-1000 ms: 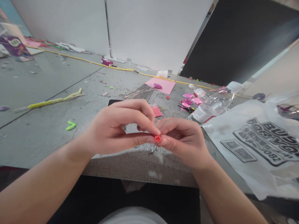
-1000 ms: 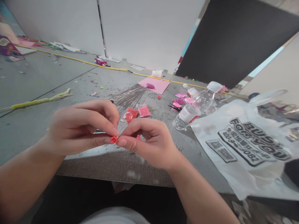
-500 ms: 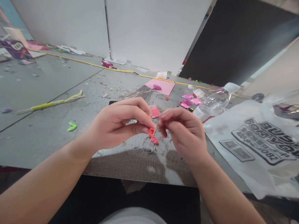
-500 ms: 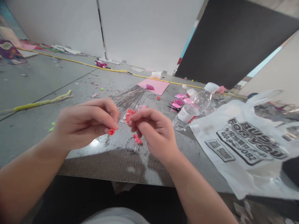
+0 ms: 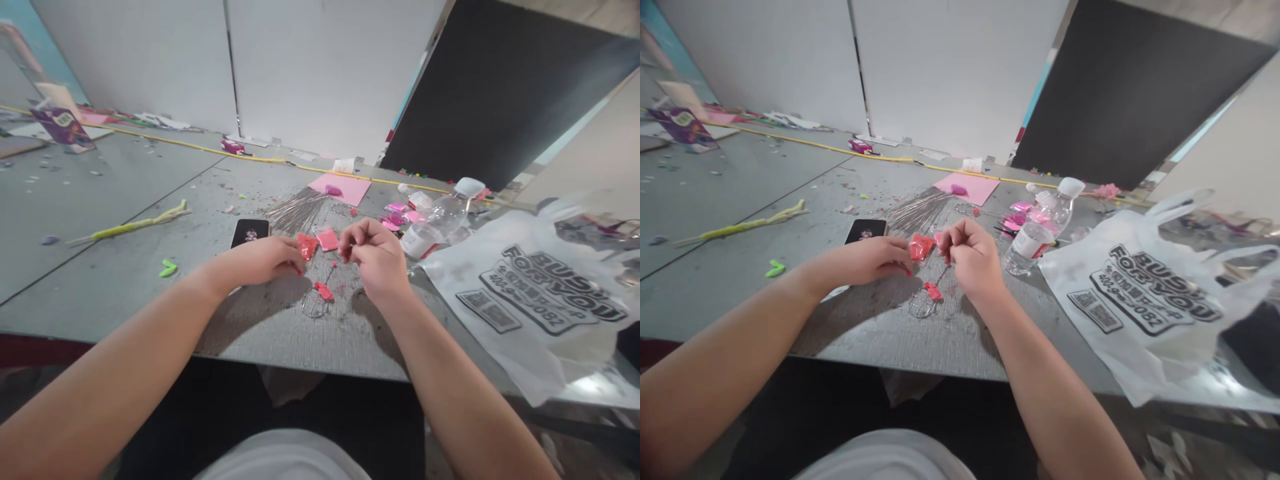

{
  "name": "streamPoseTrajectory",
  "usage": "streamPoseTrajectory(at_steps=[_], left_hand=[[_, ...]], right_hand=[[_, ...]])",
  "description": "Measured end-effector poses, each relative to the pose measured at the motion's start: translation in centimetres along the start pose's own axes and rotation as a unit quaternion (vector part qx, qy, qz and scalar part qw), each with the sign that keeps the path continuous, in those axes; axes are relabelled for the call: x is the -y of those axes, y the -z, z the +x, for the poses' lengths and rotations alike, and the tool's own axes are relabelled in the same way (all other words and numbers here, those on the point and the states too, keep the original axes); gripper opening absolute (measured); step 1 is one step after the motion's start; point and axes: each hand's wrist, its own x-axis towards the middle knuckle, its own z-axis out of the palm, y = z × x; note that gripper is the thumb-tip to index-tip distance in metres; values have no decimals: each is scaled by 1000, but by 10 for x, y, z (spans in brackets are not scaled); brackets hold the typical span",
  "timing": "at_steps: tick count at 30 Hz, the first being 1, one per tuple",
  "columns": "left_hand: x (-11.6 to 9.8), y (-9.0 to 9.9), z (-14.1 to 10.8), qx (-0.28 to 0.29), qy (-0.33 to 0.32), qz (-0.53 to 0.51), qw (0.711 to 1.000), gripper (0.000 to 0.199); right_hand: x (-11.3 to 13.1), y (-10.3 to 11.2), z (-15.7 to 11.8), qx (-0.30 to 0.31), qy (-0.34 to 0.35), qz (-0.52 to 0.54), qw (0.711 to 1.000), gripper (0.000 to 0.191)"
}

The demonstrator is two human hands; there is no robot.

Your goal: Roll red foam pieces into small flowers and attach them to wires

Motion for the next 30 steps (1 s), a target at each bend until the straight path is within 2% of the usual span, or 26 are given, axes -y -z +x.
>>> streamPoseTrajectory(at_steps=[5,9,12,14,20,25,30], left_hand=[[13,-2,-1,19,28,-12,999,20],[14,1,-2,42,34,-23,998,19],[11,6,-2,48,55,-26,997,17],[9,8,-2,33,76,-10,997,19],[10,-1,4,-86,105,59,989,29],[18,-16,12,-84,92,40,991,25],[15,-12,12,-102,96,28,990,23]], right_hand=[[-1,0,2,-7,-14,-45,999,15],[-2,0,3,6,-18,-77,997,13],[-5,-1,4,-9,-31,-80,996,15],[-7,-2,5,-26,-43,-82,995,17],[-9,-4,4,-24,-57,-85,994,15],[-10,-5,5,15,-49,-89,995,13],[-15,-3,7,26,-54,-121,991,13]])
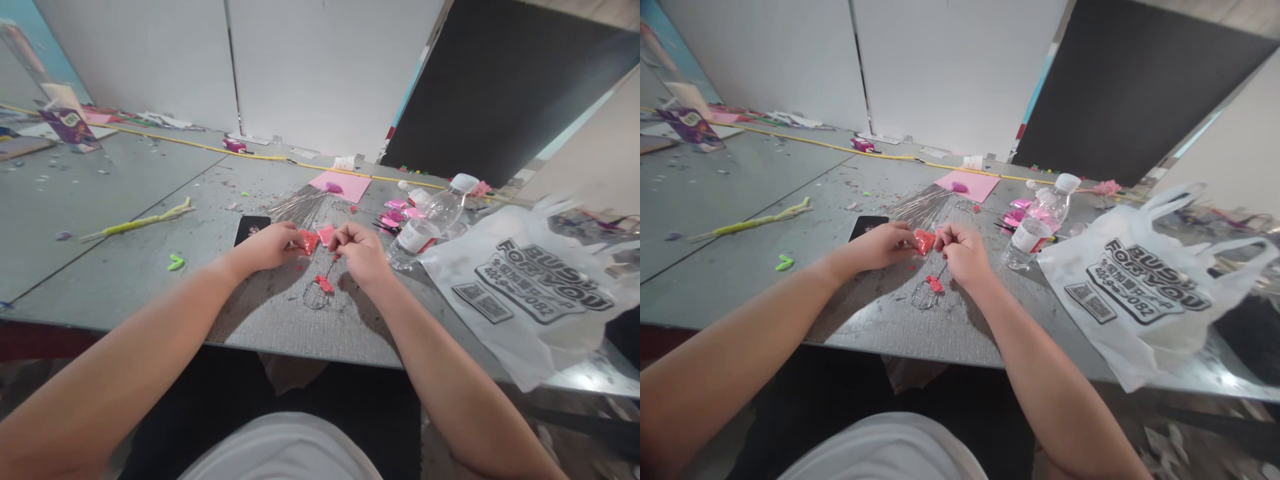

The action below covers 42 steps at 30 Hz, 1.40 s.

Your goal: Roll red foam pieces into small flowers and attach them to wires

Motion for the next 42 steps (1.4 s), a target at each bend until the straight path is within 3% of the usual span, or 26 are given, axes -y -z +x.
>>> streamPoseTrajectory(at_steps=[3,6,11,15,21,28,32,34,38,40,42], left_hand=[[-7,8,-1,-37,50,-60,996,24],[-13,12,-2,-61,103,-189,975,32],[-19,12,-3,-46,99,-352,930,34],[-19,11,-4,-35,101,-381,918,32],[-20,12,-5,-25,100,-376,921,25],[-21,9,-5,-24,95,-446,890,33],[-22,8,-4,-19,89,-432,897,32],[-24,9,-4,-20,88,-427,900,33],[-26,11,-3,-48,112,-426,896,37],[-21,9,-3,-54,109,-368,922,34],[-14,4,-2,-65,92,-245,963,26]], right_hand=[[-3,2,1,3,8,-51,999,12],[-4,2,0,10,24,-85,996,14],[-3,-1,-5,31,108,-175,978,11],[-7,-2,-6,94,175,-236,951,11],[-12,-1,-3,77,204,-259,941,9],[-9,1,-4,97,221,-268,933,8],[-9,-1,-6,115,232,-300,918,9],[-8,-2,-6,86,214,-286,930,9],[-6,-1,-6,-59,145,-194,968,8],[-6,1,-5,-105,136,-157,973,7],[-5,1,-5,-119,133,-139,974,7]])
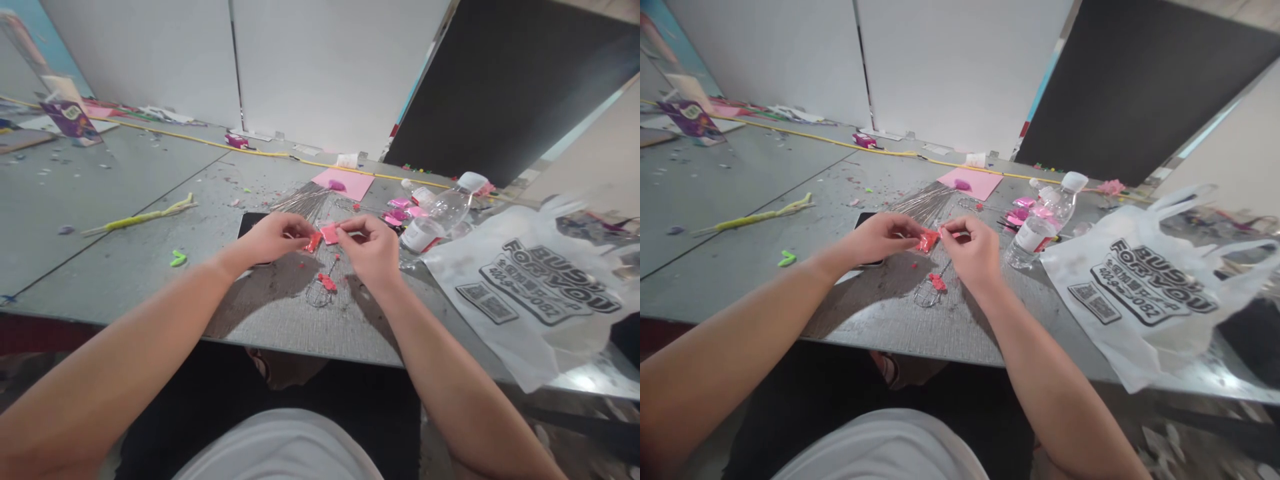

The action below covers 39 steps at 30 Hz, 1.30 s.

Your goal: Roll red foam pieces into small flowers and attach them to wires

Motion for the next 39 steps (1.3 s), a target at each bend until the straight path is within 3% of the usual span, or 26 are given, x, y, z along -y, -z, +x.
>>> streamPoseTrajectory(at_steps=[3,10,14,22,25,31,34,39], left_hand=[[14,-2,4,-28,-58,165,984,16],[27,-5,18,-37,-136,164,976,14],[33,-5,23,8,-123,191,974,11],[30,-5,19,36,-104,191,975,28],[25,-4,17,30,-87,201,975,25],[14,5,15,-51,-25,143,988,28],[6,7,11,-94,-5,65,993,28],[-2,4,5,-129,16,-107,986,33]], right_hand=[[1,-2,0,23,-24,-2,999,4],[-1,-3,0,94,3,-28,995,10],[-1,-2,-1,171,22,-38,984,18],[1,-2,-1,172,48,-67,982,11],[-2,-3,0,177,51,-77,980,13],[-4,-3,-2,160,15,-42,986,13],[0,-2,-3,144,-7,-23,989,14],[4,2,-1,155,55,-81,983,31]])
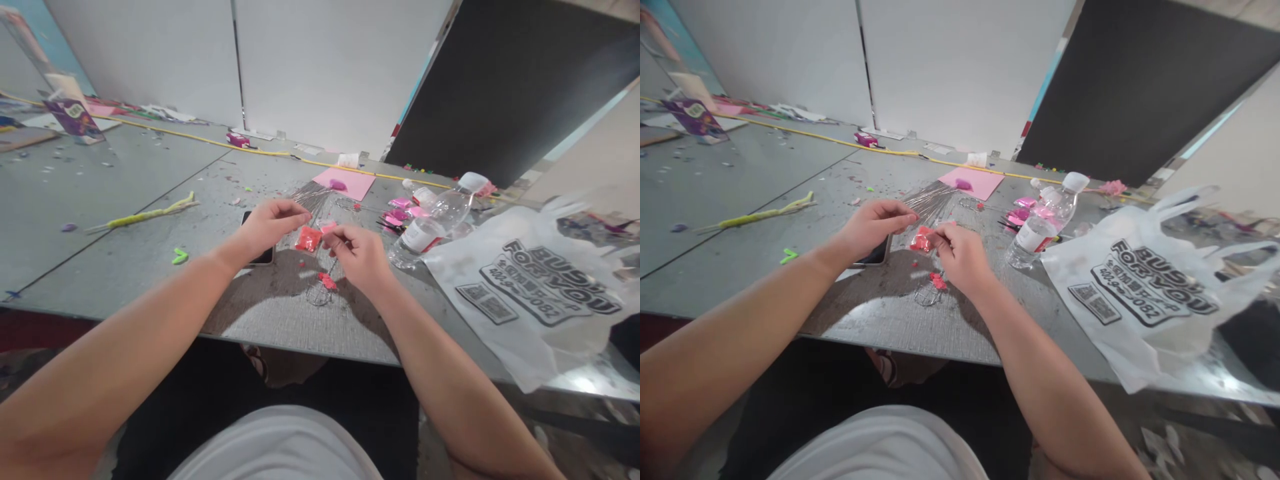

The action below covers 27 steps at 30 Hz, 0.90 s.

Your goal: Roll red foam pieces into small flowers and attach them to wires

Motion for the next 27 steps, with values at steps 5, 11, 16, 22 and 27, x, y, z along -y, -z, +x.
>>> streamPoseTrajectory(at_steps=[5,11,16,22,27], left_hand=[[-2,-2,-1,20,11,-1,1000,31],[-4,-1,-2,113,3,10,994,30],[-5,-2,-5,180,22,-14,983,28],[-7,-3,-12,258,30,-57,964,14],[-10,-3,-17,247,25,-87,965,9]], right_hand=[[-3,-2,0,3,14,6,1000,22],[-1,-3,-2,-38,10,12,999,20],[0,-1,-1,-43,105,-20,993,26],[0,-6,-2,-25,212,-37,976,15],[0,-8,-4,-42,227,-30,972,15]])
